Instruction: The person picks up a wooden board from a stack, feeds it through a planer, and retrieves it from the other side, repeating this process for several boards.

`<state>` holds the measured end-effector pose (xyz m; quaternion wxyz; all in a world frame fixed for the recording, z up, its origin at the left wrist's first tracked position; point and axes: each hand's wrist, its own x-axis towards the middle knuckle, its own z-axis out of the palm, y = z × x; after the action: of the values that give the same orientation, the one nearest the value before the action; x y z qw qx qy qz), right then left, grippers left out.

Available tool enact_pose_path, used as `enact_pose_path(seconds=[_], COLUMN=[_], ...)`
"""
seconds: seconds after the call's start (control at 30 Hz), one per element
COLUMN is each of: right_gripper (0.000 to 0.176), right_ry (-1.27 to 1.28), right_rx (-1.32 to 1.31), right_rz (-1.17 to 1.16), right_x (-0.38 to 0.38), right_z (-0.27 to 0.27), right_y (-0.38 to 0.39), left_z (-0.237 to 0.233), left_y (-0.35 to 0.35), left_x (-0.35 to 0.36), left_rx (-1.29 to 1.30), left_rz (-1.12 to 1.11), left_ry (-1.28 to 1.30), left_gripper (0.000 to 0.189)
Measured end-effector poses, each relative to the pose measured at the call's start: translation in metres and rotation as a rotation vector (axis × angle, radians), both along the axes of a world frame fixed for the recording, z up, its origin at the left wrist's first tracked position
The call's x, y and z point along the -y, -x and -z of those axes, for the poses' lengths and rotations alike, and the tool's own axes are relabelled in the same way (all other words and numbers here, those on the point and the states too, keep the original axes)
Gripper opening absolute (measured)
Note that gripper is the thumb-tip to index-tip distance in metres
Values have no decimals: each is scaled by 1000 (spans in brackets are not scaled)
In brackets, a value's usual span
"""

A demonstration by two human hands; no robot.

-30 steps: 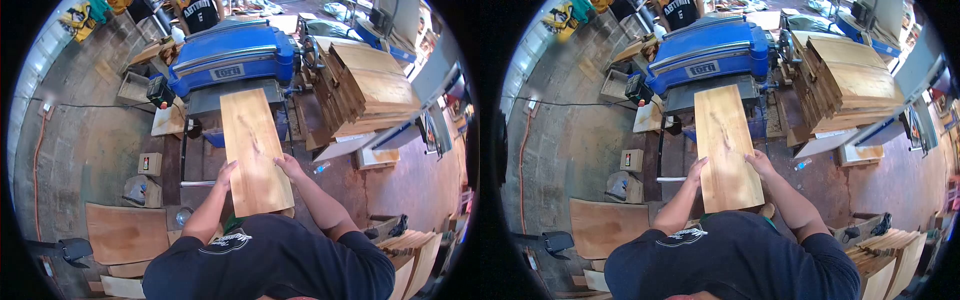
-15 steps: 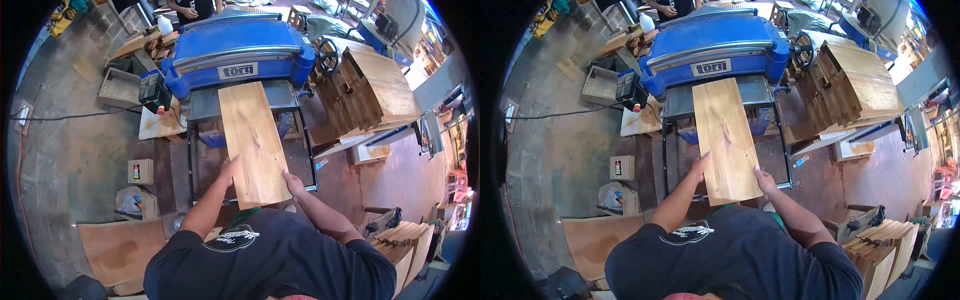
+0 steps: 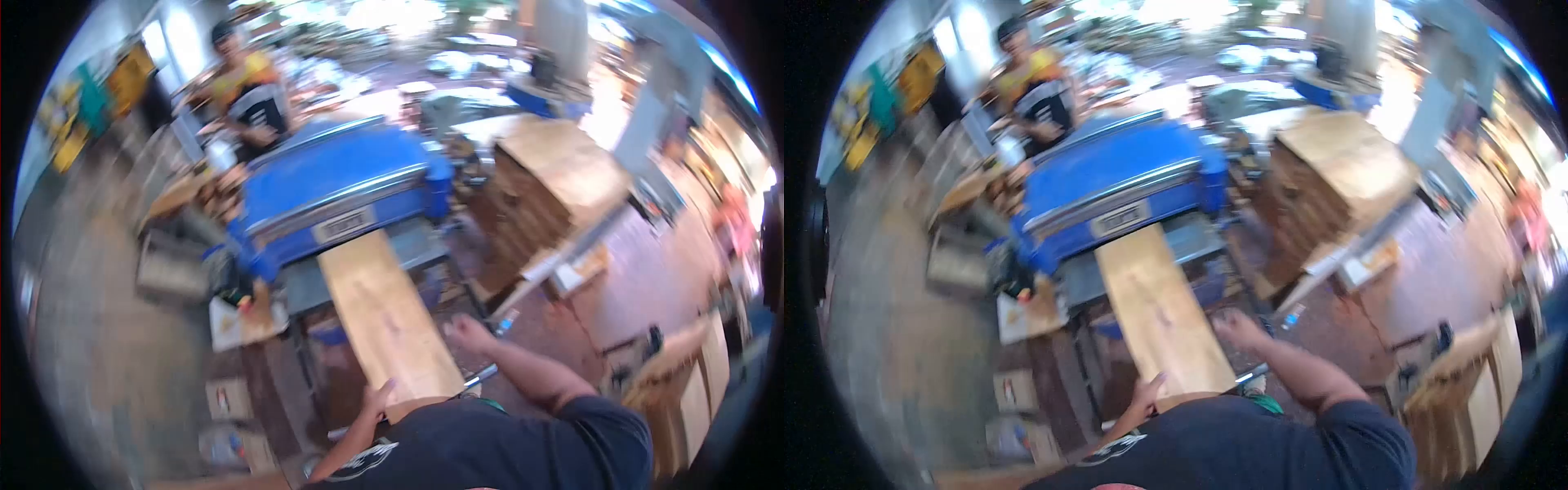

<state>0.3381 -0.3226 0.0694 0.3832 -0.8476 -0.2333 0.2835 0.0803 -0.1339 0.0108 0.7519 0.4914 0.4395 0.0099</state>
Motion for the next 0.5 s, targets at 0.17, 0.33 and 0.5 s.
enact_pose_path(seconds=[0.17, 0.33, 0.5], right_gripper=[39, 49, 51], right_ry=[-278, -1262, -1754], right_rx=[536, -61, 169], right_rz=[391, 795, 209], right_x=[7, 43, 34], right_z=[-181, -332, -415], right_y=[-248, -391, -378], left_z=[-39, -45, 12], left_y=[-2, -6, 6], left_x=[-1, 7, -3], left_rx=[-136, -88, -4], left_rz=[114, 49, -140], left_ry=[-181, -284, -78], left_gripper=[40, 42, 44])
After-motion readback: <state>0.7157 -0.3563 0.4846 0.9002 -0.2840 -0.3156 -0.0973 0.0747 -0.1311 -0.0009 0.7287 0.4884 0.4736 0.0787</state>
